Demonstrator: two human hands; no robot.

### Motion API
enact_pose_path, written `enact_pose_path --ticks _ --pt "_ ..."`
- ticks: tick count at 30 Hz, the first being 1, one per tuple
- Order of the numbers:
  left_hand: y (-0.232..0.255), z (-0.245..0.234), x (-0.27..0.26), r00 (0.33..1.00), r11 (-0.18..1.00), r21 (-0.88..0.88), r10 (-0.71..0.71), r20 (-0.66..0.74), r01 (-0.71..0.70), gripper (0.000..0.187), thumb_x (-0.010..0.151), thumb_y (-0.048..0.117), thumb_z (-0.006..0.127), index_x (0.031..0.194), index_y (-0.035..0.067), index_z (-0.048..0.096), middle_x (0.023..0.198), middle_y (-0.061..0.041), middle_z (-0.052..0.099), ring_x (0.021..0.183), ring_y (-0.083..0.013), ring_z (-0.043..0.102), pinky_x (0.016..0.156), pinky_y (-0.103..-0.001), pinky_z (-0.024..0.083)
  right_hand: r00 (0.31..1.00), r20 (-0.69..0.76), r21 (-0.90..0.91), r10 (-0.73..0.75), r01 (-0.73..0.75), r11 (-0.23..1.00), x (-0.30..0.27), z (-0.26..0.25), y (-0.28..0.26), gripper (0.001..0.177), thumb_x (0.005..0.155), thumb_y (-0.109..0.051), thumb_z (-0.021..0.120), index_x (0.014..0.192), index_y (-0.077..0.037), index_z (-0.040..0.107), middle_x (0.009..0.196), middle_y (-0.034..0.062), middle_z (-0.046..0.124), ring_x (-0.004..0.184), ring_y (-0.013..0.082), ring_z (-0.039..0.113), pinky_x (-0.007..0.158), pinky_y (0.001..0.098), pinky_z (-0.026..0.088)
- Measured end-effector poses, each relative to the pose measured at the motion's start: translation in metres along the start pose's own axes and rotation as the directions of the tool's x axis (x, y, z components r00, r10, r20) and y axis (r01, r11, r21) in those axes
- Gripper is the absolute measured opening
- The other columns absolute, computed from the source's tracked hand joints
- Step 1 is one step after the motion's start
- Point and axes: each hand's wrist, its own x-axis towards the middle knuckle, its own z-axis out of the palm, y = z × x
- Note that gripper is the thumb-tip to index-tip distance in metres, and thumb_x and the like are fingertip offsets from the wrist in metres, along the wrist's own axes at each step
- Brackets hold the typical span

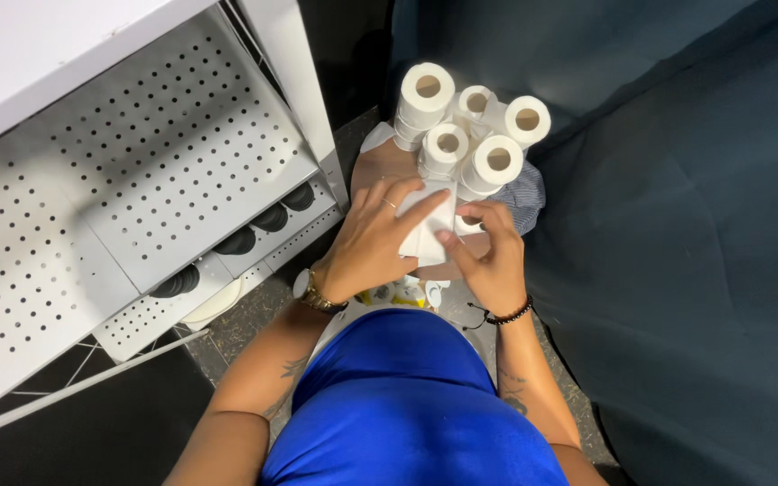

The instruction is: The person repeatedly picks up rolls of white paper towels from a small round table and places them onto a white perforated metal shelf. The person arranges the rolls in rows on the shelf, handling them one or two at a time.

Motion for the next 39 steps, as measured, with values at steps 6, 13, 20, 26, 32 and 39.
enact_pose_path --ticks 6,13,20,26,32,39 --pt "0.014 -0.012 0.004 0.977 0.984 -0.085 0.144 -0.155 -0.158 0.09 0.06 0.002 0.086 0.141 0.017 0.049 0.138 -0.019 0.045 0.13 -0.0401 0.039 0.099 -0.05 0.037 0.918 0.088 0.44 0.387 -0.384 0.812 -0.026 0.022 0.085 0.025 0.092 -0.018 0.071 0.111 -0.002 0.07 0.091 0.0134 0.074 0.089 0.0176 0.067 0.089 0.0344 0.049" --pt "0.013 -0.005 -0.007 0.867 0.857 -0.511 -0.3 -0.398 0.062 0.045 0.092 0.038 0.067 0.124 0.008 0.058 0.116 -0.004 0.054 0.113 -0.0241 0.05 0.097 -0.037 0.039 0.885 -0.003 0.744 0.466 -0.309 0.592 0.001 -0.001 -0.023 0.03 0.092 -0.017 0.065 0.118 -0.001 0.066 0.097 0.0167 0.073 0.093 0.0197 0.07 0.093 0.0356 0.051" --pt "0.026 -0.002 0.006 0.817 0.585 -0.786 -0.543 -0.196 0.2 0.026 0.081 0.037 0.08 0.086 0.014 0.068 0.08 0.002 0.068 0.088 -0.0114 0.062 0.08 -0.027 0.045 0.982 -0.001 0.562 0.19 -0.157 0.812 -0.014 -0.011 0.008 0.031 0.078 -0.01 0.079 0.104 0.003 0.07 0.094 0.0117 0.068 0.1 0.0187 0.057 0.099 0.035 0.042" --pt "0.034 -0.018 0.006 0.889 0.584 -0.807 -0.412 -0.198 0.091 0.037 0.075 0.038 0.085 0.092 0.009 0.07 0.085 -0.007 0.073 0.087 -0.0205 0.068 0.092 -0.038 0.042 0.951 -0.04 0.694 0.306 -0.194 0.694 -0.016 -0.006 0.0 0.029 0.084 -0.004 0.07 0.111 0.005 0.067 0.096 0.0152 0.073 0.095 0.0182 0.066 0.092 0.0352 0.052" --pt "0.037 -0.013 0.006 0.8 0.234 -0.949 -0.6 0.03 0.211 0.04 0.07 0.027 0.089 0.095 0.003 0.069 0.083 -0.009 0.073 0.084 -0.0162 0.07 0.08 -0.031 0.053 0.984 -0.037 0.47 0.174 -0.137 0.872 -0.018 -0.011 -0.007 0.047 0.071 -0.001 0.083 0.114 0.004 0.066 0.1 0.0175 0.072 0.1 0.0195 0.063 0.093 0.0374 0.049" --pt "0.044 -0.026 0.002 0.852 0.433 -0.894 -0.505 -0.138 0.112 0.031 0.074 0.029 0.087 0.088 0.007 0.07 0.083 -0.008 0.074 0.089 -0.0159 0.069 0.095 -0.036 0.047 0.968 -0.067 0.597 0.242 -0.156 0.787 -0.02 -0.007 -0.008 0.043 0.072 -0.002 0.08 0.113 0.003 0.066 0.095 0.0141 0.073 0.099 0.0192 0.065 0.102 0.0375 0.046"
